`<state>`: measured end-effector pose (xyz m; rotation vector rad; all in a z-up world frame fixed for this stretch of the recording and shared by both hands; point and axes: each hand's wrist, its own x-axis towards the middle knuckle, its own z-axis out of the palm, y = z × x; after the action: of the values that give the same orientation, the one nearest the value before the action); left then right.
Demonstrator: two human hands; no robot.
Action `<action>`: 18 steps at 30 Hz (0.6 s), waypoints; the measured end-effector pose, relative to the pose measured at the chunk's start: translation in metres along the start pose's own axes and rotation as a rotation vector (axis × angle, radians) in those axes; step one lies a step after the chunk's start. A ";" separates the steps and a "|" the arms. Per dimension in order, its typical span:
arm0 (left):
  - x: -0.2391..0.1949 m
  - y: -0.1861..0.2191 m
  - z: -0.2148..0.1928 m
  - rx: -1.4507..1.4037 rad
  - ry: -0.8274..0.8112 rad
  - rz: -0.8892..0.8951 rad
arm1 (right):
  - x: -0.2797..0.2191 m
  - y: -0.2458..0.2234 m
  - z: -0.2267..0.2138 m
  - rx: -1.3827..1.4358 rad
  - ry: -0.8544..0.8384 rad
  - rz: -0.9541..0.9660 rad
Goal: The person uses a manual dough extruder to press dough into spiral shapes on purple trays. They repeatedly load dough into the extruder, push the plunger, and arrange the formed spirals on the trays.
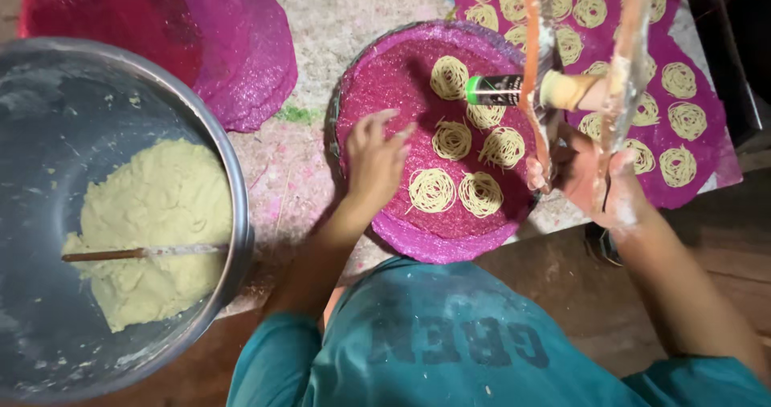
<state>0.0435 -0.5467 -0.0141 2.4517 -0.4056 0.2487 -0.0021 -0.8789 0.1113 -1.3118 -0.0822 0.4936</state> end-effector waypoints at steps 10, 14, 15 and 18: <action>0.060 -0.008 0.049 0.120 -0.101 0.221 | -0.059 0.015 0.013 0.066 0.166 -0.133; 0.048 -0.015 0.049 0.049 -0.082 0.190 | -0.075 0.025 0.010 0.075 0.277 -0.189; 0.046 -0.016 0.049 0.033 -0.087 0.193 | -0.077 0.028 0.008 0.075 0.306 -0.182; 0.043 -0.016 0.046 0.008 -0.100 0.202 | -0.082 0.040 0.001 0.102 0.350 -0.177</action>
<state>0.0931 -0.5726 -0.0472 2.4386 -0.6984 0.2130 -0.0879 -0.9037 0.0916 -1.2595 0.1159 0.1115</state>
